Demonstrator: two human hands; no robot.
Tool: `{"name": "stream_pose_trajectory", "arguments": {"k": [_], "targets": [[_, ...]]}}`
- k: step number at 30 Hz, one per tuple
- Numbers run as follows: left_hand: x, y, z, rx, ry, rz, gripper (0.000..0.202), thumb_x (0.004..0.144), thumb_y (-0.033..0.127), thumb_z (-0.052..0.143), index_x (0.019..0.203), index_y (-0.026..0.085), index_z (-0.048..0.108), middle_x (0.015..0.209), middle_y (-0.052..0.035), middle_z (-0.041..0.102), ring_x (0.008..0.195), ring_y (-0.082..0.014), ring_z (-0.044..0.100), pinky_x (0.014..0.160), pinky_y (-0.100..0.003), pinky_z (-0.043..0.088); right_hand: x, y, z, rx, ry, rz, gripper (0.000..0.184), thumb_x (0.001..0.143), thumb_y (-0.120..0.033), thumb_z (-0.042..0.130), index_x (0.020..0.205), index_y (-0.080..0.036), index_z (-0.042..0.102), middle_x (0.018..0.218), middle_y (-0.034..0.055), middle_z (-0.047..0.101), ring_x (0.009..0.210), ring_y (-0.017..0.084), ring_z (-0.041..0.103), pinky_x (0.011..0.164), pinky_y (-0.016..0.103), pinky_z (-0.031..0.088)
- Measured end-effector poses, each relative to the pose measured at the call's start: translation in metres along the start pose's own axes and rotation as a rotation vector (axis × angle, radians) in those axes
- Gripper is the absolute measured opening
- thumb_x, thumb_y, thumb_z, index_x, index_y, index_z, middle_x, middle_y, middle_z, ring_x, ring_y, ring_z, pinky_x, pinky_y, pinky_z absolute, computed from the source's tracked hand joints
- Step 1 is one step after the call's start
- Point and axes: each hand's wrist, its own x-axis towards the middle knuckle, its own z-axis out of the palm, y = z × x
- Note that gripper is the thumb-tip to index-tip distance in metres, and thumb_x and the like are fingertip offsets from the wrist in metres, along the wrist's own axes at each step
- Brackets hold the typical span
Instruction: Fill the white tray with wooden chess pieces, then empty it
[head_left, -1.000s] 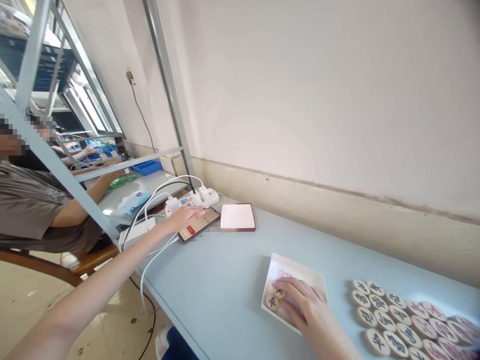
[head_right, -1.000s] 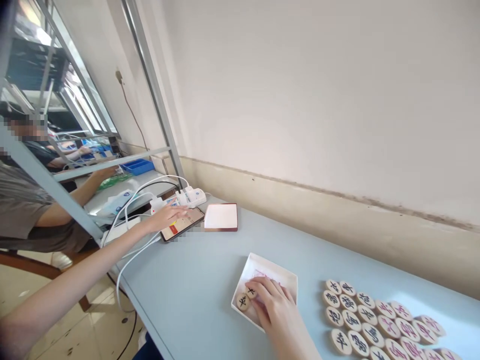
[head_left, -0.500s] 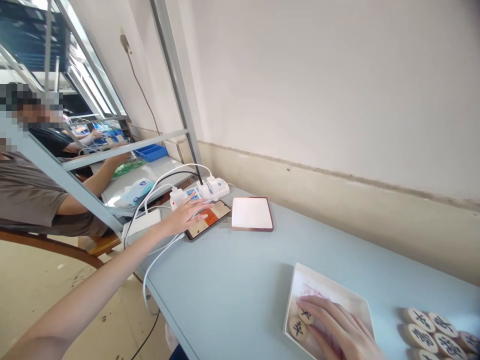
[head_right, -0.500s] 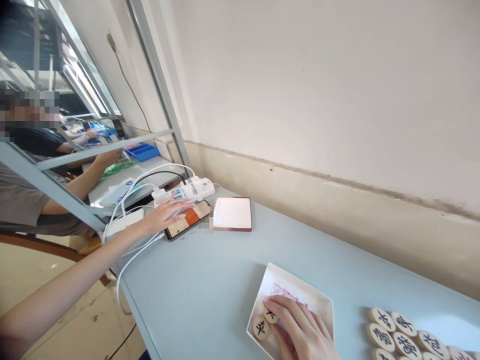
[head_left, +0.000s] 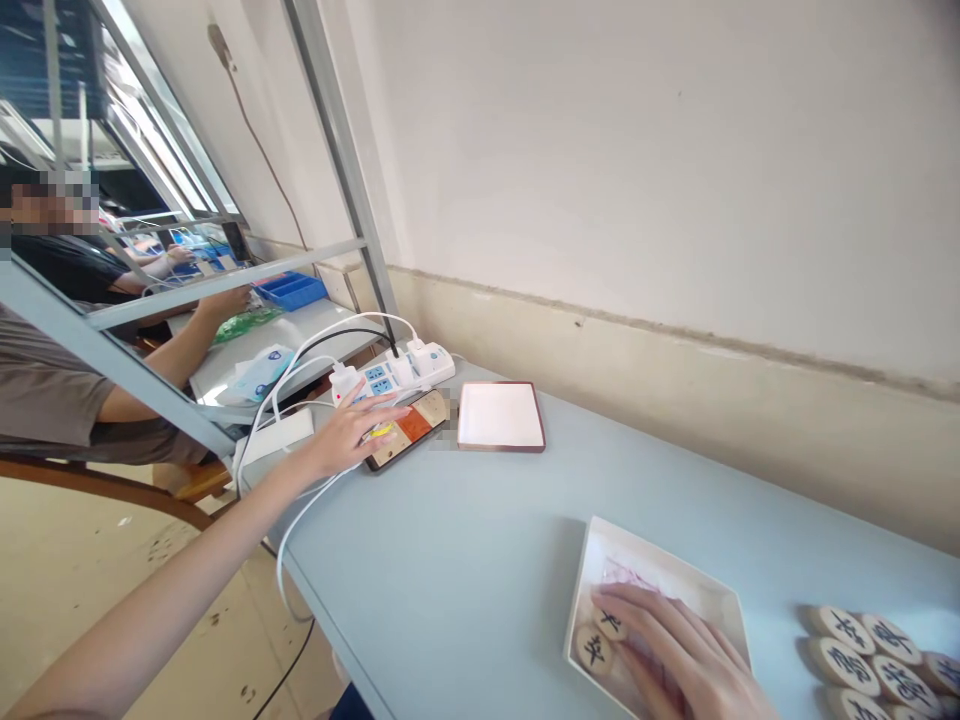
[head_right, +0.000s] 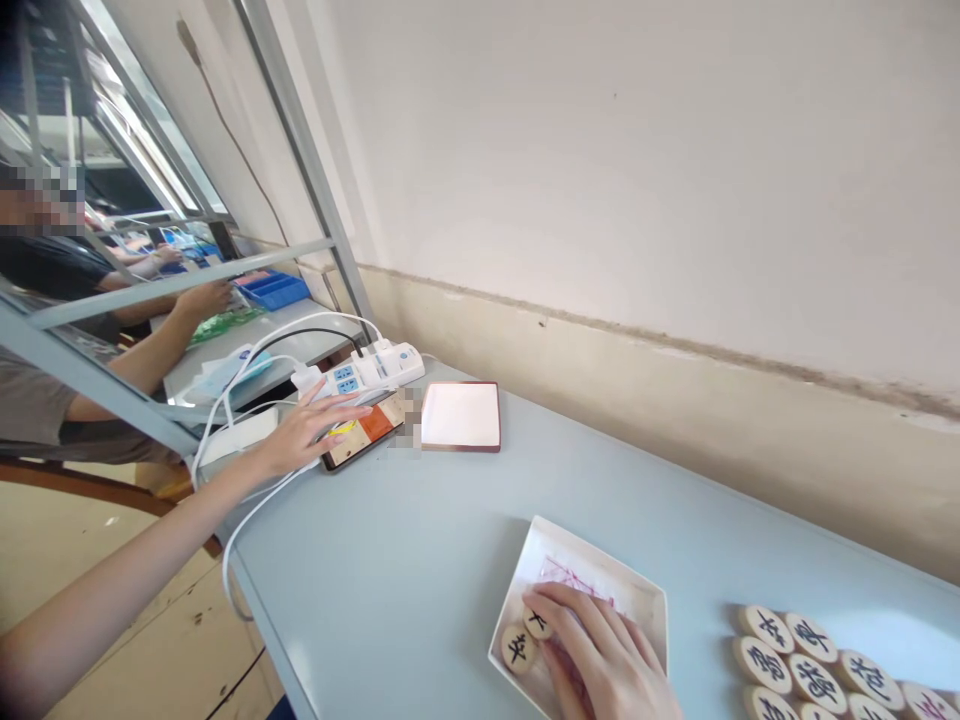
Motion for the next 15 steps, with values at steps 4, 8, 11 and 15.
{"name": "stream_pose_trajectory", "arguments": {"k": [4, 8, 11, 15], "targets": [[0.0030, 0.0042, 0.0012, 0.000, -0.007, 0.017, 0.044, 0.089, 0.043, 0.039, 0.131, 0.031, 0.044, 0.129, -0.0025, 0.054, 0.127, -0.0212, 0.041, 0.110, -0.056, -0.004, 0.0009, -0.0038, -0.0038, 0.013, 0.035, -0.009, 0.028, 0.083, -0.035, 0.053, 0.109, -0.036, 0.061, 0.110, -0.0008, 0.065, 0.097, 0.021, 0.063, 0.075, 0.031, 0.054], [0.0039, 0.0059, 0.0028, -0.026, -0.001, 0.016, 0.044, 0.087, 0.044, 0.041, 0.129, 0.031, 0.046, 0.127, -0.0029, 0.057, 0.126, -0.0219, 0.042, 0.110, -0.056, -0.003, 0.0021, -0.0051, -0.0052, 0.037, 0.045, -0.005, 0.027, 0.083, -0.036, 0.051, 0.108, -0.035, 0.062, 0.109, 0.0001, 0.066, 0.097, 0.021, 0.064, 0.075, 0.031, 0.054], [0.0031, 0.0060, 0.0040, -0.039, 0.011, 0.016, 0.044, 0.087, 0.043, 0.042, 0.129, 0.032, 0.046, 0.124, -0.0021, 0.059, 0.125, -0.0220, 0.044, 0.110, -0.056, -0.005, 0.0035, -0.0061, -0.0057, 0.044, 0.032, 0.010, 0.026, 0.084, -0.037, 0.051, 0.107, -0.034, 0.063, 0.109, 0.0004, 0.066, 0.097, 0.021, 0.063, 0.076, 0.032, 0.054], [0.0003, 0.0065, 0.0027, -0.053, 0.081, 0.030, 0.045, 0.087, 0.039, 0.041, 0.131, 0.031, 0.044, 0.128, -0.0015, 0.056, 0.123, -0.0214, 0.045, 0.111, -0.054, -0.006, 0.0039, -0.0089, -0.0077, 0.057, 0.014, 0.036, 0.027, 0.084, -0.036, 0.050, 0.108, -0.034, 0.063, 0.109, 0.0013, 0.066, 0.099, 0.022, 0.063, 0.077, 0.033, 0.054]]}}
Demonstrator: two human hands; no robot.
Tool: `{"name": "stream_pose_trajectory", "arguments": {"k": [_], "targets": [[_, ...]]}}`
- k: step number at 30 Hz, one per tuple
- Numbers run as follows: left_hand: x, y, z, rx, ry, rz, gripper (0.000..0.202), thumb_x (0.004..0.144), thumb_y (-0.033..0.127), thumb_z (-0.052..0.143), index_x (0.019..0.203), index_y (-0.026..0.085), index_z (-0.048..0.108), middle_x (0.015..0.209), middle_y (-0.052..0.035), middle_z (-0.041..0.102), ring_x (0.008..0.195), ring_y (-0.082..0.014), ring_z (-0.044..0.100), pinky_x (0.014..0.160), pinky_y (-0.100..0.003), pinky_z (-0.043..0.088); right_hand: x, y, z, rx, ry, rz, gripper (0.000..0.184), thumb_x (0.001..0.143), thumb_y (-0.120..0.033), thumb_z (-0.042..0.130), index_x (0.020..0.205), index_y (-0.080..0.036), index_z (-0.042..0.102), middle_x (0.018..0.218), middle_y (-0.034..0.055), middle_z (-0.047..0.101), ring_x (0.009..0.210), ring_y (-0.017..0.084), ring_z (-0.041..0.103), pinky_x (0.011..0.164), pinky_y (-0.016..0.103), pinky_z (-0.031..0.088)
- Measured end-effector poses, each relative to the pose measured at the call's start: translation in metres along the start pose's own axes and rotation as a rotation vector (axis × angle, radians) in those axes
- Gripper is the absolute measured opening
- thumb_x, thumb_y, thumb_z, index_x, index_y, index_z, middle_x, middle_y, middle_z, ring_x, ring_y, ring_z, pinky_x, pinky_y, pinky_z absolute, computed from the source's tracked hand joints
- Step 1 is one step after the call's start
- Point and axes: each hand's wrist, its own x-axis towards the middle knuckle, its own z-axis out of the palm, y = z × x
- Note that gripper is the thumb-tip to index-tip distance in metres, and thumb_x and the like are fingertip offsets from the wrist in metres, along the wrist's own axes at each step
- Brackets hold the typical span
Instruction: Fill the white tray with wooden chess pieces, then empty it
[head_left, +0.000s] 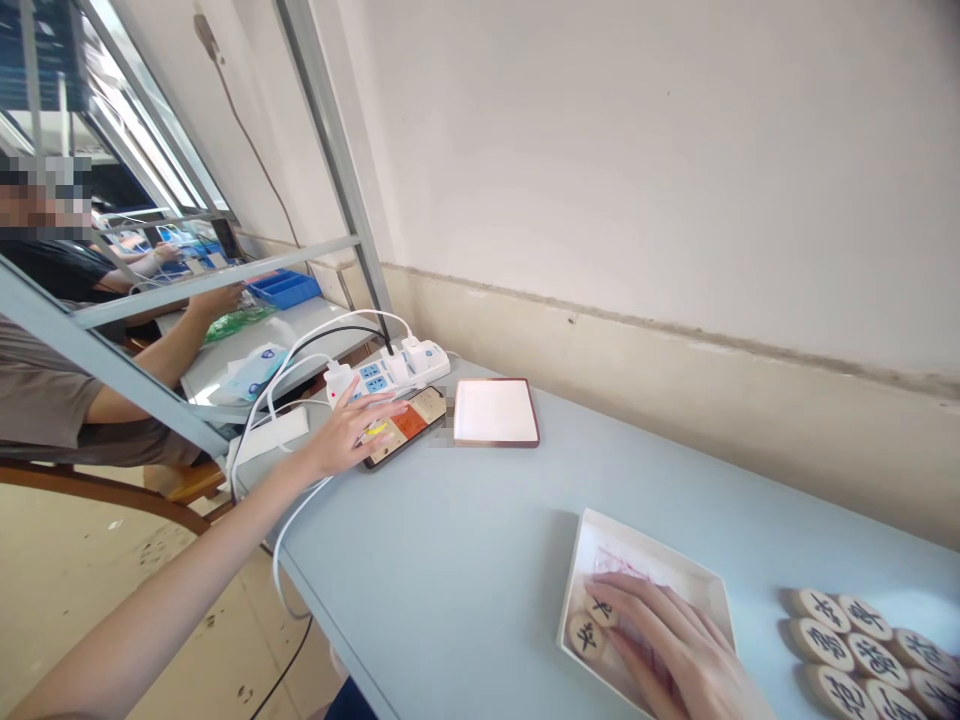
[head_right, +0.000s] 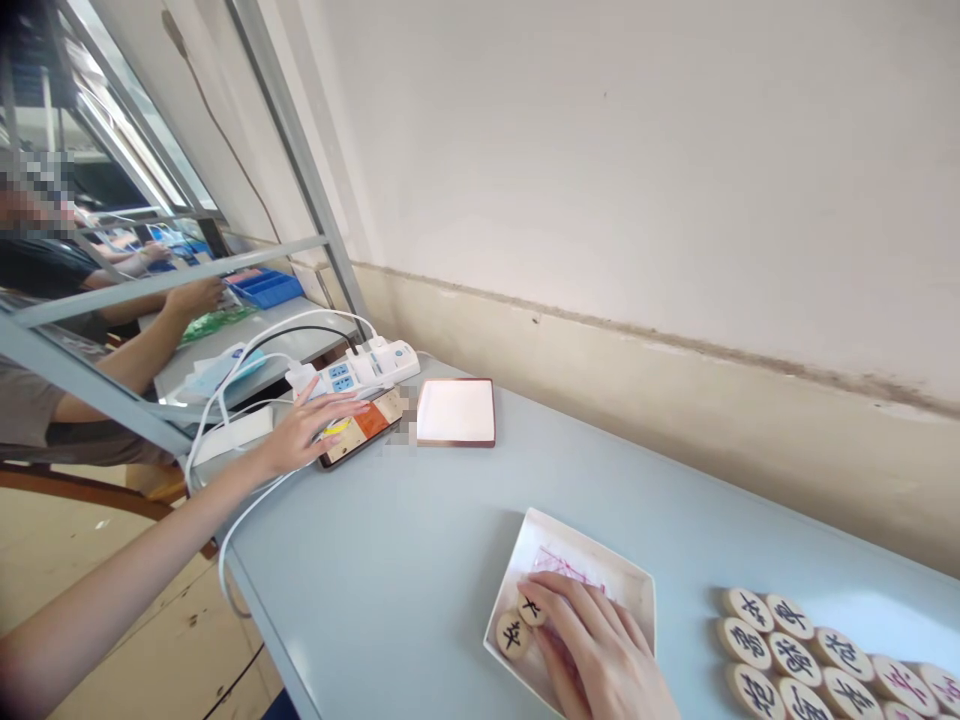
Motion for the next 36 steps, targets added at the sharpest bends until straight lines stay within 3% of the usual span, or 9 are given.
{"name": "stream_pose_trajectory", "arguments": {"k": [5, 9, 14, 16, 20, 23, 28, 32, 36], "targets": [[-0.002, 0.004, -0.006, -0.003, 0.166, -0.070, 0.040, 0.087, 0.036, 0.036, 0.124, 0.030, 0.050, 0.122, 0.0003, 0.059, 0.116, -0.0195, 0.049, 0.113, -0.052, 0.002, -0.005, -0.001, 0.003, 0.046, -0.015, 0.047, 0.029, 0.085, -0.034, 0.049, 0.111, -0.033, 0.061, 0.111, 0.0030, 0.064, 0.099, 0.022, 0.062, 0.075, 0.032, 0.055], [0.000, 0.009, -0.007, 0.004, 0.233, -0.064, 0.036, 0.087, 0.034, 0.037, 0.119, 0.028, 0.054, 0.115, 0.0001, 0.062, 0.111, -0.0177, 0.053, 0.113, -0.048, 0.012, -0.008, 0.004, 0.012, 0.105, 0.031, 0.116, 0.025, 0.086, -0.033, 0.046, 0.105, -0.032, 0.063, 0.111, 0.0039, 0.063, 0.096, 0.020, 0.063, 0.072, 0.027, 0.055], [0.014, 0.045, 0.005, -0.055, 0.312, 0.027, 0.027, 0.087, 0.026, 0.041, 0.108, 0.024, 0.058, 0.104, -0.0019, 0.066, 0.103, -0.0167, 0.056, 0.104, -0.040, 0.032, -0.001, -0.006, 0.010, 0.153, 0.146, 0.148, 0.024, 0.087, -0.035, 0.047, 0.103, -0.026, 0.062, 0.106, 0.0058, 0.063, 0.098, 0.019, 0.062, 0.080, 0.029, 0.053], [0.025, 0.073, 0.012, -0.128, 0.294, 0.083, 0.027, 0.087, 0.024, 0.042, 0.110, 0.023, 0.057, 0.107, -0.0026, 0.065, 0.105, -0.0170, 0.055, 0.099, -0.036, 0.037, 0.002, -0.014, 0.005, 0.167, 0.205, 0.170, 0.025, 0.089, -0.034, 0.045, 0.106, -0.025, 0.060, 0.107, 0.0069, 0.062, 0.101, 0.019, 0.060, 0.082, 0.029, 0.051], [0.049, 0.137, 0.024, -0.258, 0.124, 0.188, 0.032, 0.089, 0.026, 0.039, 0.118, 0.024, 0.052, 0.117, -0.0042, 0.061, 0.110, -0.0178, 0.052, 0.098, -0.036, 0.039, 0.001, -0.023, -0.012, 0.190, 0.310, 0.183, 0.027, 0.091, -0.030, 0.041, 0.112, -0.023, 0.055, 0.110, 0.0084, 0.059, 0.104, 0.019, 0.057, 0.085, 0.031, 0.048], [0.061, 0.170, 0.029, -0.311, 0.055, 0.265, 0.031, 0.090, 0.028, 0.038, 0.117, 0.024, 0.052, 0.116, -0.0039, 0.061, 0.111, -0.0181, 0.052, 0.098, -0.037, 0.039, -0.010, -0.018, -0.030, 0.130, 0.386, 0.208, 0.027, 0.091, -0.030, 0.043, 0.115, -0.024, 0.053, 0.111, 0.0072, 0.058, 0.105, 0.019, 0.054, 0.088, 0.032, 0.045], [0.067, 0.187, 0.030, -0.368, 0.064, 0.271, 0.031, 0.090, 0.028, 0.037, 0.118, 0.023, 0.051, 0.117, -0.0037, 0.060, 0.112, -0.0172, 0.050, 0.099, -0.035, 0.039, -0.043, -0.004, -0.052, -0.021, 0.347, 0.282, 0.023, 0.090, -0.033, 0.045, 0.110, -0.026, 0.055, 0.109, 0.0045, 0.058, 0.101, 0.019, 0.053, 0.084, 0.032, 0.043], [0.069, 0.189, 0.031, -0.396, 0.069, 0.227, 0.031, 0.091, 0.032, 0.036, 0.116, 0.023, 0.052, 0.118, -0.0042, 0.058, 0.113, -0.0183, 0.049, 0.100, -0.037, 0.037, -0.066, 0.002, -0.051, -0.213, 0.290, 0.281, 0.021, 0.091, -0.031, 0.044, 0.107, -0.025, 0.057, 0.105, 0.0039, 0.061, 0.100, 0.020, 0.054, 0.082, 0.035, 0.039], [0.073, 0.192, 0.037, -0.457, -0.022, 0.147, 0.035, 0.091, 0.038, 0.034, 0.119, 0.024, 0.050, 0.121, -0.0052, 0.053, 0.114, -0.0199, 0.046, 0.097, -0.037, 0.038, -0.078, 0.005, -0.050, -0.312, 0.226, 0.263, 0.019, 0.090, -0.027, 0.045, 0.104, -0.024, 0.058, 0.103, 0.0040, 0.062, 0.097, 0.019, 0.054, 0.079, 0.033, 0.039]]}}
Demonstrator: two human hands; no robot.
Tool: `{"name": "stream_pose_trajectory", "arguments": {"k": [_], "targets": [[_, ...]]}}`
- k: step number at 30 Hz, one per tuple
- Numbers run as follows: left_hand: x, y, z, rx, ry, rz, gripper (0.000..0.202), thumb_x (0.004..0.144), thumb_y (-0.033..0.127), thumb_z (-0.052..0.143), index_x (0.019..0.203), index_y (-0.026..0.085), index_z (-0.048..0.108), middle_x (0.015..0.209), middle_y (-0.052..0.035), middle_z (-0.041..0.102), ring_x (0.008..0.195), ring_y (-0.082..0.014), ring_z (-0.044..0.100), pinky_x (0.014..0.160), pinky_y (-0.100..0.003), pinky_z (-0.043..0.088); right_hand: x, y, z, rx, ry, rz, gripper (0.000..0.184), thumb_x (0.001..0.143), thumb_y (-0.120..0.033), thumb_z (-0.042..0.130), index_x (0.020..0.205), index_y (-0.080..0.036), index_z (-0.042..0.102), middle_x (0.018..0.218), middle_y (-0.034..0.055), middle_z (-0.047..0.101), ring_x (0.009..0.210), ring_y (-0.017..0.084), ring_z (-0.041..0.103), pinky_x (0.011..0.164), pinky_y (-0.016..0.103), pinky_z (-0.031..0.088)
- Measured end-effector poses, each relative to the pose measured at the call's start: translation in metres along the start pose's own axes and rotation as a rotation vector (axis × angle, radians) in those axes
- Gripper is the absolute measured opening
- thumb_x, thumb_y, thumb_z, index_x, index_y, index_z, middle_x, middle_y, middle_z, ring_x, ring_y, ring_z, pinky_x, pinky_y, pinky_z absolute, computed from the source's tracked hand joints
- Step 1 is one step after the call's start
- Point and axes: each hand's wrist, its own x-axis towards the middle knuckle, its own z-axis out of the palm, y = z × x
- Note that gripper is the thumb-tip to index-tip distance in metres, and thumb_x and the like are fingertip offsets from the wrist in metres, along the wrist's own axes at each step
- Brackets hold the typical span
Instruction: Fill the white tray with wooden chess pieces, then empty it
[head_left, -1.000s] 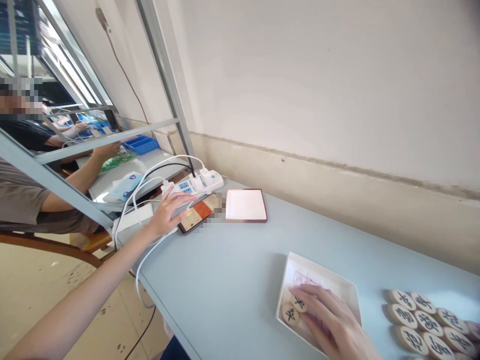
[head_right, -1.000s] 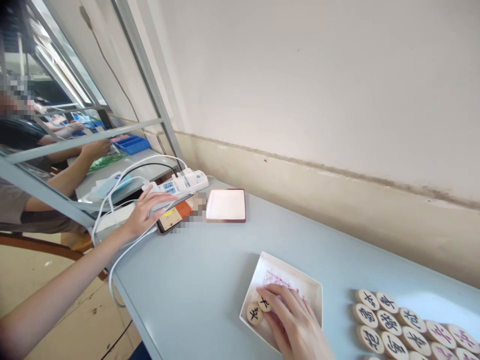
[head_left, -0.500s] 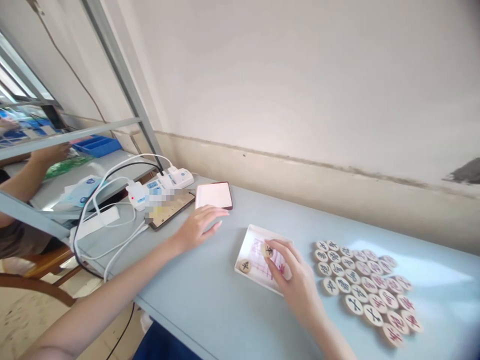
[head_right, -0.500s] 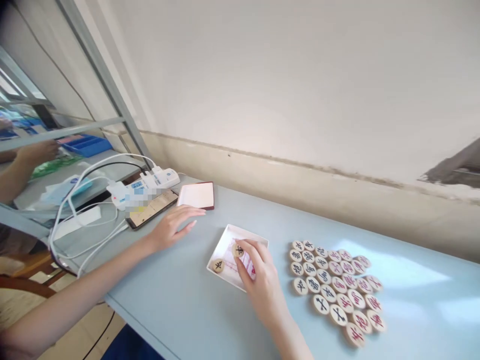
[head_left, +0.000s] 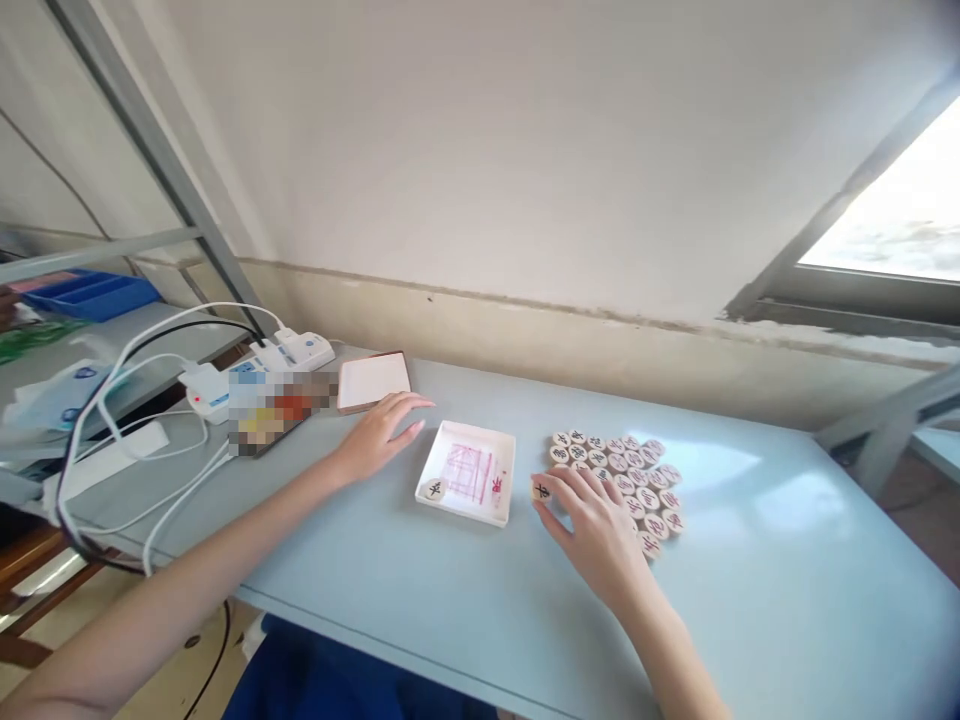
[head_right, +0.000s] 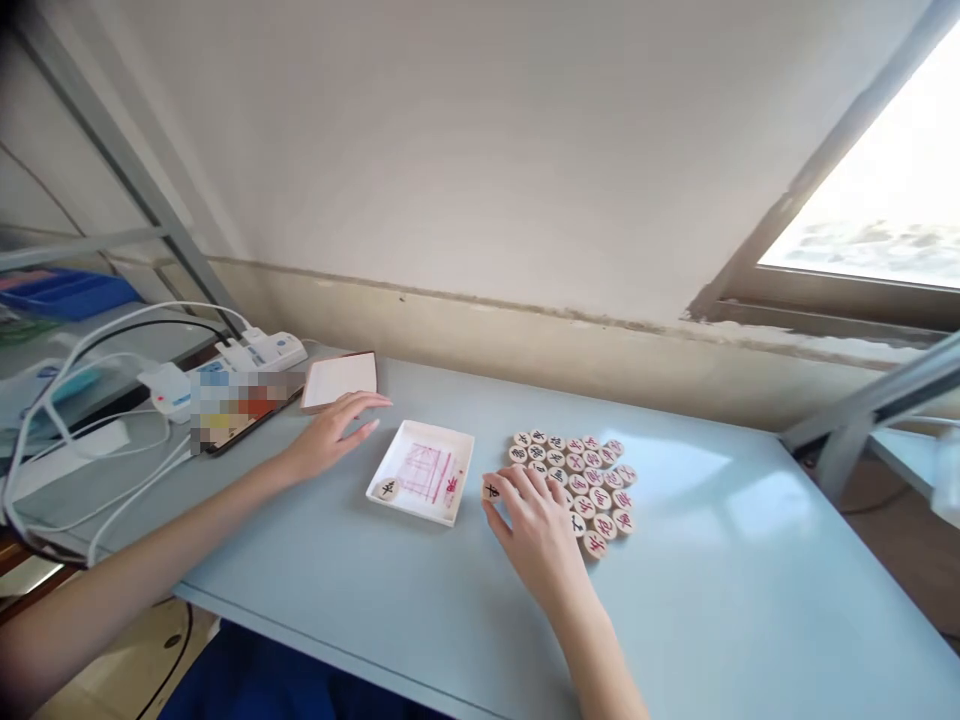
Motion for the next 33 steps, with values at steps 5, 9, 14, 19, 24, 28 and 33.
{"name": "stream_pose_trajectory", "arguments": {"k": [5, 9, 14, 19, 24, 28, 33], "targets": [[0.014, -0.005, 0.021, -0.106, -0.143, -0.071, 0.040, 0.088, 0.044, 0.037, 0.122, 0.026, 0.049, 0.121, -0.0061, 0.049, 0.102, -0.0193, 0.053, 0.085, -0.034, 0.044, -0.006, 0.002, -0.010, 0.063, -0.115, 0.023, 0.012, 0.087, -0.025, 0.050, 0.094, -0.023, 0.059, 0.097, 0.0027, 0.060, 0.093, 0.017, 0.053, 0.082, 0.032, 0.040], [0.028, -0.010, 0.043, -0.173, -0.186, -0.069, 0.037, 0.087, 0.041, 0.040, 0.116, 0.024, 0.054, 0.116, -0.0061, 0.050, 0.098, -0.0185, 0.054, 0.087, -0.033, 0.043, -0.017, 0.001, -0.017, 0.062, -0.096, 0.086, 0.012, 0.084, -0.024, 0.053, 0.093, -0.026, 0.061, 0.103, 0.0022, 0.058, 0.095, 0.018, 0.051, 0.086, 0.034, 0.039], [0.033, -0.012, 0.060, -0.240, -0.136, -0.040, 0.032, 0.085, 0.037, 0.044, 0.106, 0.021, 0.061, 0.108, -0.0059, 0.054, 0.101, -0.0197, 0.053, 0.090, -0.034, 0.041, -0.033, 0.009, -0.018, -0.020, -0.044, 0.202, 0.021, 0.080, -0.019, 0.054, 0.096, -0.030, 0.062, 0.110, 0.0019, 0.055, 0.103, 0.023, 0.047, 0.088, 0.040, 0.036], [0.029, -0.017, 0.064, -0.250, -0.064, -0.069, 0.032, 0.085, 0.038, 0.042, 0.100, 0.018, 0.062, 0.101, -0.0056, 0.057, 0.096, -0.0191, 0.055, 0.086, -0.033, 0.042, -0.029, 0.003, -0.021, 0.083, 0.003, 0.180, 0.028, 0.079, -0.017, 0.054, 0.101, -0.031, 0.062, 0.114, 0.0026, 0.054, 0.103, 0.023, 0.047, 0.090, 0.041, 0.035], [0.027, -0.025, 0.066, -0.251, -0.048, -0.051, 0.034, 0.084, 0.042, 0.041, 0.093, 0.019, 0.064, 0.096, -0.0055, 0.062, 0.095, -0.0200, 0.057, 0.087, -0.033, 0.043, 0.010, -0.031, -0.023, 0.207, -0.032, 0.001, 0.029, 0.082, -0.013, 0.051, 0.106, -0.027, 0.060, 0.104, 0.0018, 0.059, 0.100, 0.018, 0.050, 0.088, 0.034, 0.039], [0.029, -0.039, 0.069, -0.232, -0.030, -0.067, 0.034, 0.080, 0.047, 0.046, 0.092, 0.021, 0.065, 0.098, -0.0047, 0.065, 0.096, -0.0220, 0.057, 0.087, -0.032, 0.043, 0.055, -0.057, 0.000, 0.145, -0.221, -0.318, 0.029, 0.085, -0.015, 0.050, 0.111, -0.024, 0.058, 0.114, 0.0035, 0.058, 0.103, 0.019, 0.052, 0.085, 0.033, 0.043], [0.030, -0.049, 0.072, -0.198, -0.024, -0.088, 0.035, 0.078, 0.051, 0.047, 0.088, 0.024, 0.067, 0.096, -0.0023, 0.068, 0.093, -0.0222, 0.060, 0.083, -0.030, 0.046, 0.076, -0.069, 0.040, 0.205, -0.410, -0.372, 0.024, 0.086, -0.029, 0.054, 0.109, -0.024, 0.059, 0.110, 0.0042, 0.061, 0.102, 0.020, 0.057, 0.082, 0.032, 0.046]]}}
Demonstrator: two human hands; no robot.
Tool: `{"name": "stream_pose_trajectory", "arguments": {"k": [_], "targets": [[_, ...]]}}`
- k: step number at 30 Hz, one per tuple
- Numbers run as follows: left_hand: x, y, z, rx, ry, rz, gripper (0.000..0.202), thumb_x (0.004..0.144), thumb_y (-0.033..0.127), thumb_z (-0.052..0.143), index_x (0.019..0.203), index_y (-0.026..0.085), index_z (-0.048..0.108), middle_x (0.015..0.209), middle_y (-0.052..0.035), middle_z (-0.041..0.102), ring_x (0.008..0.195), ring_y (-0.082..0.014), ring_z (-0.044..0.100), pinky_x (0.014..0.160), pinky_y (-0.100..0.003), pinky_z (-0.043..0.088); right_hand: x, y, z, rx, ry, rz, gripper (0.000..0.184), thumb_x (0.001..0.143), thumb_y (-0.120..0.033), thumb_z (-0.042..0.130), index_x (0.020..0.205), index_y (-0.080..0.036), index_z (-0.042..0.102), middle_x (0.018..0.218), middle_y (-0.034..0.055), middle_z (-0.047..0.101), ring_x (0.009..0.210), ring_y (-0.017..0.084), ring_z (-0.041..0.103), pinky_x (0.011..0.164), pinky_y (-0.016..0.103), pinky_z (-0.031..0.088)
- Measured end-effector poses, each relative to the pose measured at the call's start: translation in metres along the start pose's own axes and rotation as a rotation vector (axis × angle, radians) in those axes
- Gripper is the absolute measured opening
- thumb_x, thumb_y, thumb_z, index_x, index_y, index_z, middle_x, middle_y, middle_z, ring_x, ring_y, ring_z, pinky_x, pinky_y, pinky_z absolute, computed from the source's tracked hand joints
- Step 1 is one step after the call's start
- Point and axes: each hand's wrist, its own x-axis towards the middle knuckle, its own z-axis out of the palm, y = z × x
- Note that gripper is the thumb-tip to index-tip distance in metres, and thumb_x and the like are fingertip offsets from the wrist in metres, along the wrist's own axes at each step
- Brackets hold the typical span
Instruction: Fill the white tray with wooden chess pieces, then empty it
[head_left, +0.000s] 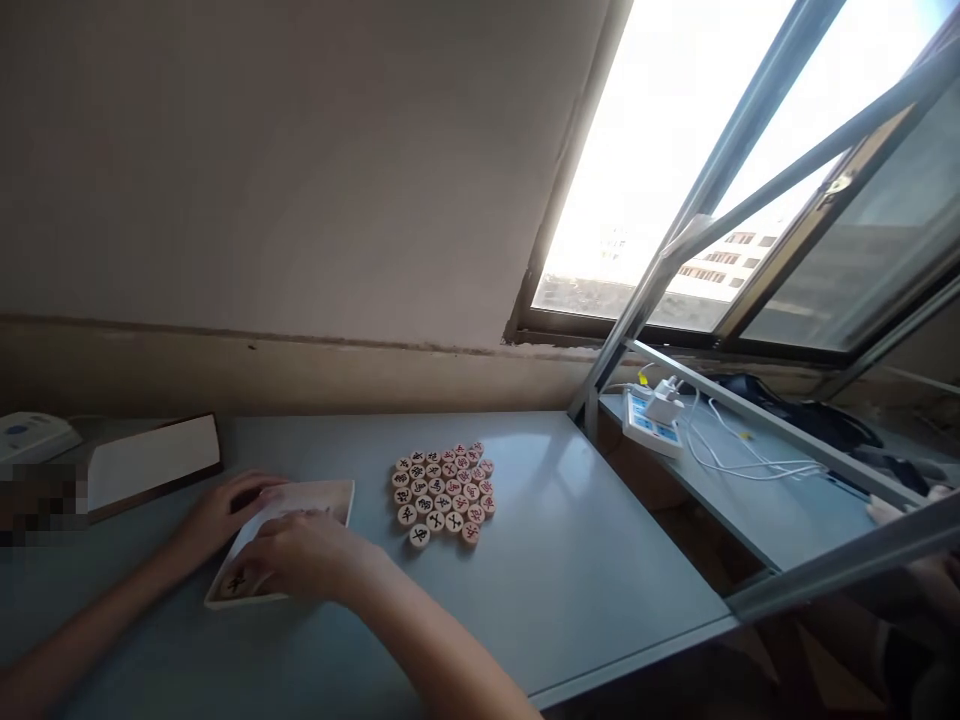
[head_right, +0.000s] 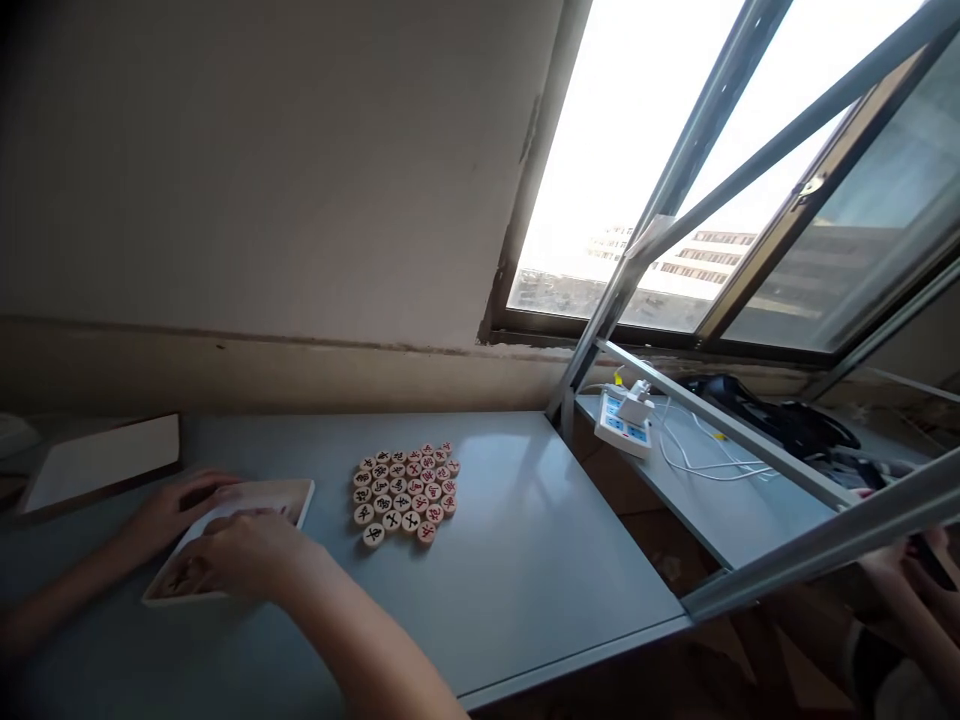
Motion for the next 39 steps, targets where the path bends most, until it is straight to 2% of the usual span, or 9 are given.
{"name": "stream_pose_trajectory", "arguments": {"k": [5, 9, 15, 23, 26, 29, 33, 37, 39], "targets": [[-0.001, 0.001, -0.001, 0.032, -0.030, -0.015, 0.036, 0.078, 0.051, 0.047, 0.092, 0.024, 0.067, 0.100, -0.0012, 0.067, 0.098, -0.0208, 0.059, 0.086, -0.027, 0.045, -0.002, 0.001, 0.017, 0.087, 0.164, -0.005, 0.023, 0.083, -0.032, 0.058, 0.101, -0.017, 0.060, 0.104, 0.0053, 0.062, 0.102, 0.018, 0.057, 0.086, 0.027, 0.045], [-0.002, 0.004, -0.002, 0.057, -0.036, -0.030, 0.037, 0.079, 0.052, 0.046, 0.091, 0.023, 0.066, 0.099, 0.0001, 0.067, 0.097, -0.0193, 0.059, 0.087, -0.027, 0.045, -0.005, 0.002, 0.016, 0.082, 0.162, -0.001, 0.023, 0.082, -0.030, 0.059, 0.100, -0.016, 0.060, 0.106, 0.0052, 0.062, 0.101, 0.017, 0.056, 0.088, 0.028, 0.044], [-0.002, 0.007, -0.002, 0.045, -0.010, 0.010, 0.023, 0.079, 0.051, 0.049, 0.089, 0.035, 0.063, 0.094, 0.0112, 0.067, 0.094, -0.0174, 0.059, 0.086, -0.034, 0.047, -0.006, 0.001, 0.016, 0.050, 0.188, 0.017, 0.027, 0.085, -0.037, 0.055, 0.101, -0.015, 0.059, 0.107, 0.0064, 0.061, 0.104, 0.019, 0.053, 0.092, 0.035, 0.043], [-0.004, 0.009, -0.002, 0.079, -0.007, -0.008, 0.026, 0.078, 0.053, 0.049, 0.090, 0.035, 0.063, 0.097, 0.0114, 0.067, 0.096, -0.0179, 0.059, 0.086, -0.033, 0.048, -0.006, 0.002, 0.018, 0.035, 0.192, 0.050, 0.027, 0.085, -0.037, 0.052, 0.101, -0.016, 0.058, 0.110, 0.0076, 0.060, 0.107, 0.021, 0.051, 0.090, 0.040, 0.042], [-0.003, 0.010, -0.003, 0.061, -0.007, -0.016, 0.028, 0.078, 0.053, 0.049, 0.090, 0.033, 0.064, 0.096, 0.0088, 0.067, 0.095, -0.0191, 0.059, 0.086, -0.034, 0.047, -0.010, 0.007, 0.011, 0.053, 0.247, 0.062, 0.026, 0.083, -0.036, 0.054, 0.101, -0.016, 0.057, 0.112, 0.0077, 0.059, 0.108, 0.021, 0.050, 0.089, 0.037, 0.040], [-0.002, 0.011, -0.003, 0.029, -0.004, -0.018, 0.027, 0.077, 0.050, 0.051, 0.089, 0.030, 0.065, 0.097, 0.0045, 0.067, 0.096, -0.0206, 0.058, 0.087, -0.033, 0.046, -0.017, 0.016, -0.002, 0.126, 0.358, 0.139, 0.026, 0.082, -0.037, 0.056, 0.101, -0.020, 0.055, 0.109, 0.0037, 0.060, 0.103, 0.018, 0.051, 0.085, 0.033, 0.037], [-0.003, 0.019, -0.004, 0.030, 0.000, 0.011, 0.031, 0.079, 0.048, 0.050, 0.092, 0.026, 0.066, 0.099, -0.0006, 0.066, 0.095, -0.0213, 0.057, 0.087, -0.033, 0.044, -0.027, 0.033, -0.019, 0.165, 0.507, 0.310, 0.024, 0.082, -0.038, 0.058, 0.101, -0.023, 0.055, 0.103, 0.0008, 0.062, 0.102, 0.018, 0.049, 0.084, 0.032, 0.031], [-0.005, 0.030, -0.006, 0.031, 0.004, 0.045, 0.038, 0.083, 0.048, 0.043, 0.093, 0.020, 0.067, 0.097, -0.0055, 0.062, 0.096, -0.0208, 0.057, 0.089, -0.033, 0.042, -0.037, 0.049, -0.026, 0.040, 0.622, 0.506, 0.019, 0.082, -0.034, 0.057, 0.097, -0.022, 0.058, 0.102, 0.0028, 0.062, 0.101, 0.020, 0.048, 0.084, 0.034, 0.027], [-0.005, 0.031, -0.008, 0.038, 0.008, 0.034, 0.037, 0.084, 0.045, 0.041, 0.095, 0.020, 0.066, 0.098, -0.0057, 0.060, 0.096, -0.0201, 0.056, 0.089, -0.034, 0.041, -0.041, 0.057, -0.025, -0.037, 0.623, 0.558, 0.017, 0.083, -0.033, 0.055, 0.095, -0.022, 0.059, 0.099, 0.0035, 0.062, 0.100, 0.020, 0.048, 0.084, 0.035, 0.026]]}}
